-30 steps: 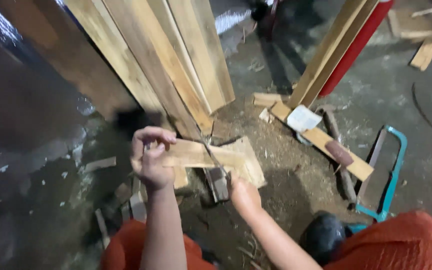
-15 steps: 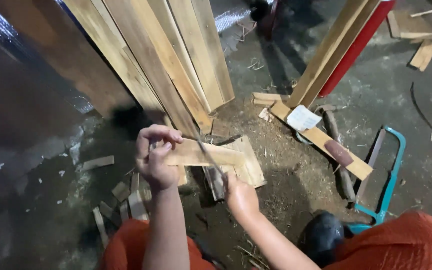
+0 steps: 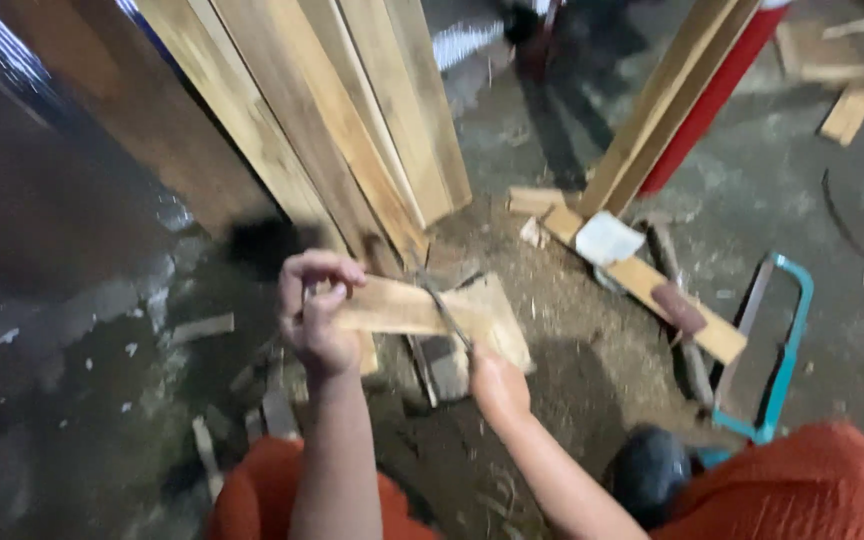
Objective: A person uses a curved blade to scrape a wooden strip and then uses sandpaper to smooth the surface while sitting on a workshop floor.
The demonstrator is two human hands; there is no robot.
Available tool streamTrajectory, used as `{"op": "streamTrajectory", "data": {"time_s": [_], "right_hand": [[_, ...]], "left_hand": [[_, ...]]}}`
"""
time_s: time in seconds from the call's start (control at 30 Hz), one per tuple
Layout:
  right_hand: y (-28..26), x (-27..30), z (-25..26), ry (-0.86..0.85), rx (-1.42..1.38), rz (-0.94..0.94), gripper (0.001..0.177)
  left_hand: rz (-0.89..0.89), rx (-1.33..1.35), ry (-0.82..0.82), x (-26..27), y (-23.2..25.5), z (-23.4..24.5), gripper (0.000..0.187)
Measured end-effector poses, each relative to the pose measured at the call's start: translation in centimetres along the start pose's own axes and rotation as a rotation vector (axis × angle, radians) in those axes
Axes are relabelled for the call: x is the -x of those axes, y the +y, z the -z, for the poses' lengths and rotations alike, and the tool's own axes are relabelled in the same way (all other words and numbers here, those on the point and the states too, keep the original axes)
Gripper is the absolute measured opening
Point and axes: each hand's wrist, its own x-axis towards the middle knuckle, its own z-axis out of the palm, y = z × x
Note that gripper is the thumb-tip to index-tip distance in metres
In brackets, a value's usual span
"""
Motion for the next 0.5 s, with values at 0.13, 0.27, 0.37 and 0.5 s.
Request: {"op": "streamTrajectory", "data": {"time_s": [0.13, 0.27, 0.37, 0.5], "right_hand": [[1.5, -0.3, -1.3, -0.184, -0.121, -0.239, 0.021], [-2.5, -0.5, 2.9, -0.179, -0.13, -0.095, 0.037], [-2.2, -1.1, 4.9, -0.167, -0.184, -0.128, 0.027], [2.1, -1.1, -1.1, -0.403, -0.241, -0.393, 0.037]], "left_hand": [[0.033, 0.043, 0.003, 0.1, -0.3, 0.2, 0.015], [0.029, 0.047, -0.001, 0.2, -1.0, 0.7, 0.016], [0.013, 0.074, -0.021, 0.1, -1.6, 1.0, 0.017], [0.041, 0.112, -0.029, 0.0, -1.6, 0.9, 0.016]]}}
